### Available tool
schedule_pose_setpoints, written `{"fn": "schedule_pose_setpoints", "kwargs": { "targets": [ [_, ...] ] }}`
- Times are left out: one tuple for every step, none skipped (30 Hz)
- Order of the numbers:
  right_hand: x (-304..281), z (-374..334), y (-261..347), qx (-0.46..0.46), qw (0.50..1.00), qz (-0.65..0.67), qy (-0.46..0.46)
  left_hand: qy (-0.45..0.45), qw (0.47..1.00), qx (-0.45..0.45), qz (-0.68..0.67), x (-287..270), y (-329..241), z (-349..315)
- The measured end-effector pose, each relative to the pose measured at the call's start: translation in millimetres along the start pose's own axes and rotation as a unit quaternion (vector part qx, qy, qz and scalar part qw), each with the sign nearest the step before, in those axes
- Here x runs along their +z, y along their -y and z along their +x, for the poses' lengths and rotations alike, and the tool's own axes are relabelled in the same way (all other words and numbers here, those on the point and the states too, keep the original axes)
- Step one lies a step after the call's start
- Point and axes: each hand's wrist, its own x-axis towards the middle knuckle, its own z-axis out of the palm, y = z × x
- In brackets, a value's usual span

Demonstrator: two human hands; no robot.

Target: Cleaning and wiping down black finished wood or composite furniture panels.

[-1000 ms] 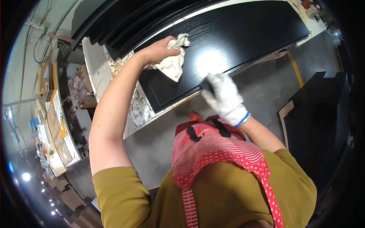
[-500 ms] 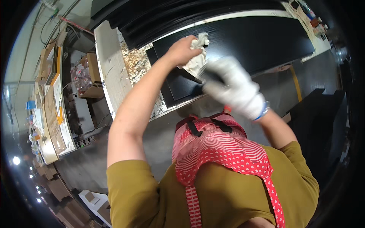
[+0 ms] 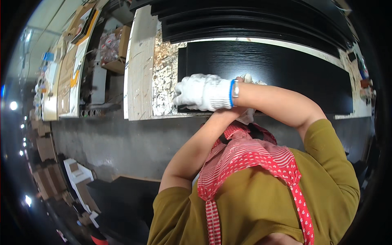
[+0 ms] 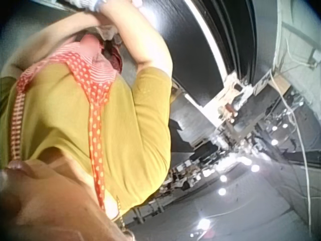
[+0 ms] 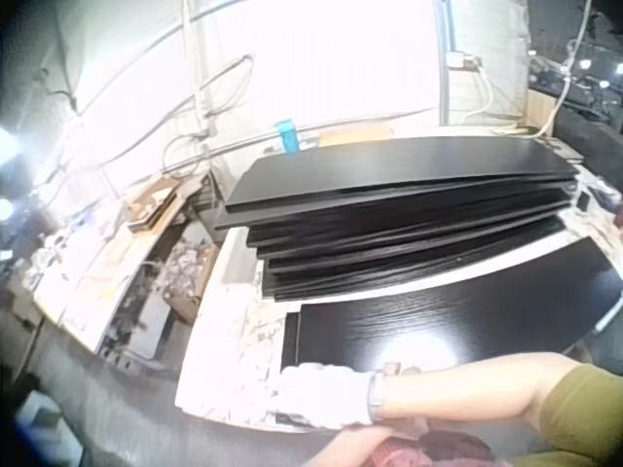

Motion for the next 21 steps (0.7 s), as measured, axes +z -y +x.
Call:
{"fn": "schedule_pose_setpoints", "kwargs": {
  "targets": [
    [7.7, 3.5, -3.0, -0.053, 0.998, -0.030, -0.004, 0.020, 0.997, 0.027, 0.068, -1.4, -2.2, 1.4],
    [7.0, 6.7, -3.4, -0.062, 0.997, -0.038, 0.028, 0.034, 0.997, 0.024, 0.071, -6.0, 0.8, 1.3],
    [4.8, 9.5, -5.8, -0.070, 0.995, -0.047, 0.059, 0.040, 0.950, -0.104, -0.292, -12.2, 3.0, 1.4],
    [-1.8, 12.1, -13.6, -0.088, 0.993, -0.066, 0.042, 0.032, 0.760, -0.221, -0.610, -18.6, 5.2, 1.3],
    [1.5, 18.6, -35.0, -0.088, 0.993, -0.078, 0.010, 0.097, 0.736, -0.198, -0.640, -32.4, 28.1, 7.9],
    [-8.7, 21.5, -43.3, -0.019, 0.998, -0.062, 0.006, 0.184, 0.697, -0.172, -0.671, -43.3, 56.0, 19.9],
    [-16.8, 25.6, -46.9, 0.049, 0.998, -0.047, 0.002, 0.269, 0.651, -0.144, -0.695, -45.6, 73.6, 26.0],
    [-13.7, 28.6, -47.1, 0.082, 0.996, 0.009, -0.018, 0.235, 0.679, -0.158, -0.677, -44.4, 68.4, 23.8],
    [-10.0, 35.7, -39.0, 0.040, 0.998, -0.021, 0.045, 0.238, 0.677, -0.165, -0.676, -33.6, 48.8, 13.4],
    [-4.9, 37.0, -22.4, -0.037, 0.998, -0.014, 0.055, 0.123, 0.737, -0.204, -0.633, -21.4, 20.5, -0.1],
    [-0.8, 27.9, -14.9, -0.103, 0.993, -0.010, 0.064, -0.001, 0.779, -0.232, -0.582, -24.2, 19.7, 2.4],
    [7.3, 21.2, -15.2, -0.115, 0.993, -0.003, 0.001, -0.029, 0.776, -0.276, -0.566, -30.3, 18.3, 4.0],
    [5.3, 23.0, -22.1, -0.110, 0.994, -0.006, 0.006, -0.034, 0.773, -0.277, -0.569, -32.1, 18.9, 6.2],
    [-14.7, 29.2, -28.3, -0.009, 0.996, 0.014, 0.091, 0.031, 0.752, -0.247, -0.610, -36.1, 33.8, 12.0],
    [-29.3, 36.0, -37.9, 0.094, 0.980, 0.034, 0.171, 0.094, 0.728, -0.213, -0.645, -40.3, 49.1, 16.5],
    [-7.9, 26.2, -79.5, -0.080, 0.994, -0.062, -0.032, 0.089, 0.713, -0.211, -0.662, -43.5, 60.3, 21.8],
    [-16.1, 32.4, -83.3, 0.016, 0.998, -0.065, 0.010, 0.094, 0.714, -0.206, -0.663, -43.0, 64.3, 22.6],
    [-20.4, 32.5, -81.6, -0.010, 0.998, -0.066, -0.004, 0.115, 0.691, -0.188, -0.689, -40.3, 68.7, 22.1],
    [-22.2, 30.6, -75.6, -0.035, 0.997, -0.067, -0.019, 0.136, 0.668, -0.168, -0.712, -37.0, 73.2, 21.2],
    [-16.6, 34.8, -64.8, -0.029, 0.999, -0.015, 0.028, 0.229, 0.630, -0.135, -0.730, -29.5, 77.6, 18.6],
    [-12.3, 30.7, -51.8, -0.020, 0.997, 0.066, 0.036, 0.316, 0.585, -0.097, -0.740, -25.9, 82.5, 15.4]
  ]
}}
